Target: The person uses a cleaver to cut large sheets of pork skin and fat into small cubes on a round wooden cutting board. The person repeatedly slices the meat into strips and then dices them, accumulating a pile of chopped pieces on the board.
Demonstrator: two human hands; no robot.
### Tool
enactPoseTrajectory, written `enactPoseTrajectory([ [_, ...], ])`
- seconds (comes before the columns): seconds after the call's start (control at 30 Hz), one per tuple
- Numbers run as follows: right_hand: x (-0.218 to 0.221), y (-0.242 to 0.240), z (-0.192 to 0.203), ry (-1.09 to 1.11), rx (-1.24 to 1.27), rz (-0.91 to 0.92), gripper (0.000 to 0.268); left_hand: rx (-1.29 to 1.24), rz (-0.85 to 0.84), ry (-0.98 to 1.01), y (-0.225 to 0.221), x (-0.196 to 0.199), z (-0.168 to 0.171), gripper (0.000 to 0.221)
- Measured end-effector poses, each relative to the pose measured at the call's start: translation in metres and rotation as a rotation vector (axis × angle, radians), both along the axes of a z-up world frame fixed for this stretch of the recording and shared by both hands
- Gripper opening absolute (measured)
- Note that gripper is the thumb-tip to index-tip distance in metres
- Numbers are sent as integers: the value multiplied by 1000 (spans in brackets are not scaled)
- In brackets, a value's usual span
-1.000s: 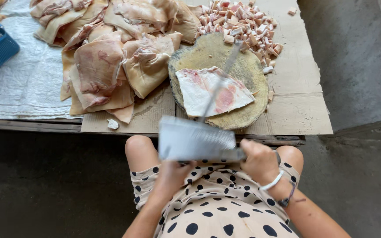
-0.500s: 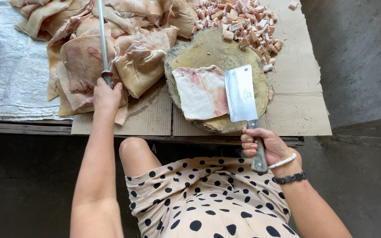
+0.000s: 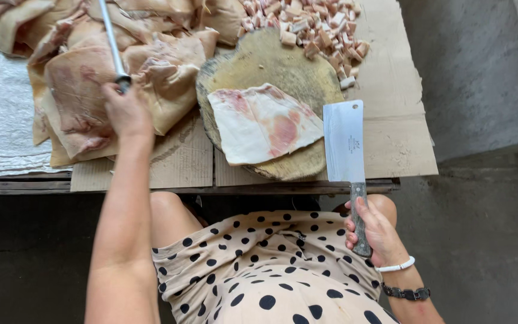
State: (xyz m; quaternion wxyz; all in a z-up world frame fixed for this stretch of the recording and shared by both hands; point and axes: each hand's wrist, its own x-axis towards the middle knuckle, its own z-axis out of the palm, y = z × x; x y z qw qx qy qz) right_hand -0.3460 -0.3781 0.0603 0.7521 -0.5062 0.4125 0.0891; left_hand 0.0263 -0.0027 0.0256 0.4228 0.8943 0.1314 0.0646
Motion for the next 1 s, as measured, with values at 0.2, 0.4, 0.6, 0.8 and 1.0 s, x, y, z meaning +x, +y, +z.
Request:
enactPoseTrajectory([
  [0.2, 0, 6, 7, -22, -262, 74, 32, 814, -221, -239, -11, 10, 36, 35],
  [0.4, -5, 12, -1, -125, -496, 134, 26, 459, -442, 297, -114, -51, 15, 80],
  [0.6, -7, 17, 9, -66, -595, 179, 30, 444, -414, 345, -151, -75, 20, 59],
  [0.8, -9, 28, 19, 44, -730, 301, 36, -427, -433, 294, -138, -100, 18, 47],
  [1.0, 0, 43, 28, -14, -727, 388, 36, -950, -411, 227, -56, -87, -9, 40],
])
